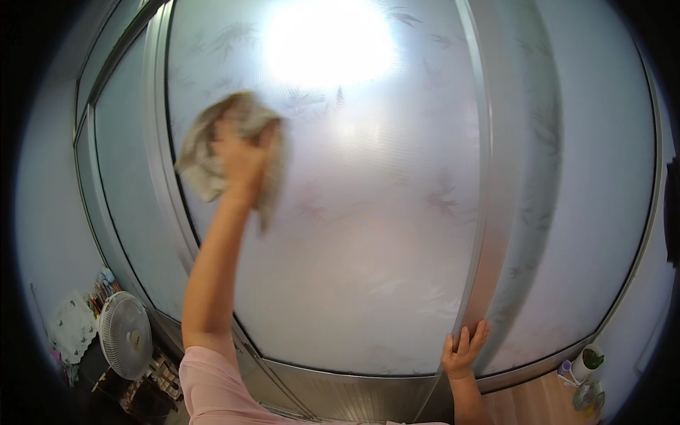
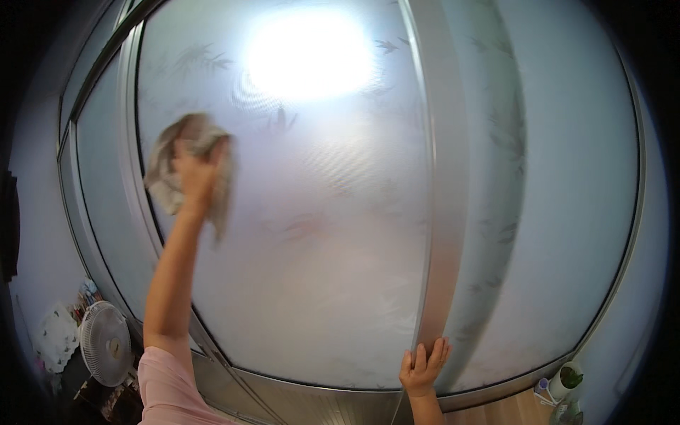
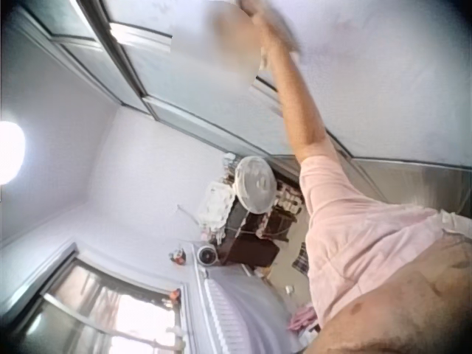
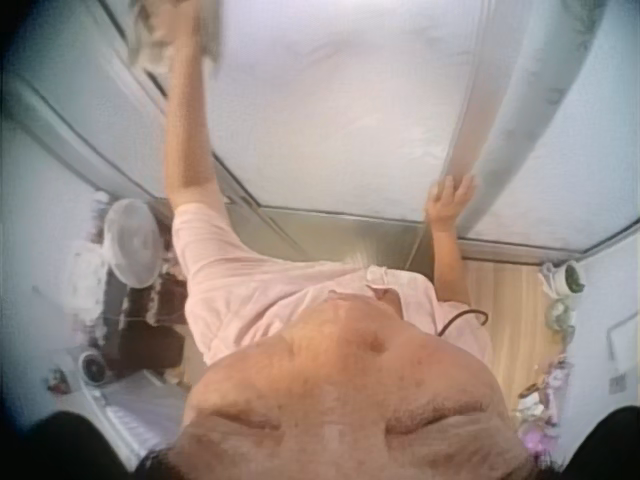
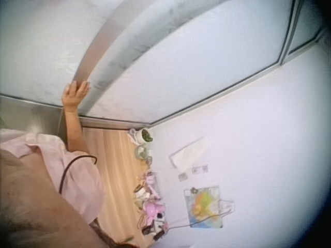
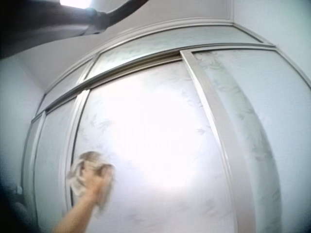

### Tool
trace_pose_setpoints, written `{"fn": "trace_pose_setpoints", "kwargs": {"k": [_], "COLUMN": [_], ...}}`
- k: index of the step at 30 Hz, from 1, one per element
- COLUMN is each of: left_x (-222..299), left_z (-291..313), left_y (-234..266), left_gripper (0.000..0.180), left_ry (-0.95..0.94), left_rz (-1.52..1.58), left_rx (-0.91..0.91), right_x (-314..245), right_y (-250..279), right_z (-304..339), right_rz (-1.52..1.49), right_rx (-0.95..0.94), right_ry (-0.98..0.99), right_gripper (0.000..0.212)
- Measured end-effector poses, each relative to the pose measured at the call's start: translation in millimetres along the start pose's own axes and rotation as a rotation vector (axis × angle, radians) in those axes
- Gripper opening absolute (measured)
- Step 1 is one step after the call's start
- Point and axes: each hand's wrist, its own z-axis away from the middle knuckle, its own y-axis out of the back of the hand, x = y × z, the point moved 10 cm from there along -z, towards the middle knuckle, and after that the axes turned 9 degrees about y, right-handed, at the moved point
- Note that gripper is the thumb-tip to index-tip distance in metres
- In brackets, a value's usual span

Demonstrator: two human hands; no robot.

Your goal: The person wipes a wooden desk surface with a cloth, then proceeds to wipe the doors of a wardrobe. The person uses a cloth to clean the wardrobe doors, moving from top to bottom and covering different sections.

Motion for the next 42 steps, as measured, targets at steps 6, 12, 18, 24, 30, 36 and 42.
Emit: {"fn": "trace_pose_setpoints", "kwargs": {"k": [6, 12, 18, 24, 30, 36, 42], "left_x": [151.3, -5.7, -201.9, 18.1, -12.1, -1.1, 101.3], "left_z": [169.1, -0.8, 55.5, 277.9, 71.7, 20.4, 303.7], "left_y": [-20.6, -1.4, 9.4, 15.4, 11.0, 1.5, -14.6], "left_gripper": [0.066, 0.063, 0.067, 0.048, 0.064, 0.068, 0.058], "left_ry": [-0.852, -0.232, -0.036, -0.704, -0.241, -0.205, -0.761], "left_rz": [0.599, -0.241, -0.142, 0.169, 0.167, -0.387, 0.15], "left_rx": [-0.805, -0.145, 0.033, -0.578, -0.299, 0.007, -0.607], "right_x": [-2.1, -0.3, -8.7, 1.1, 7.2, -1.5, -1.3], "right_y": [1.3, 2.8, -3.6, -1.4, 2.9, 2.9, 5.0], "right_z": [-2.0, -0.7, -4.8, -5.8, -2.4, -8.0, -14.5], "right_rz": [-0.005, -0.011, -0.017, 0.019, 0.01, -0.026, -0.012], "right_rx": [-0.001, -0.015, 0.0, -0.042, -0.048, -0.019, -0.03], "right_ry": [0.015, 0.016, 0.001, 0.025, 0.034, 0.032, 0.043], "right_gripper": [0.052, 0.053, 0.054, 0.055, 0.053, 0.054, 0.053]}}
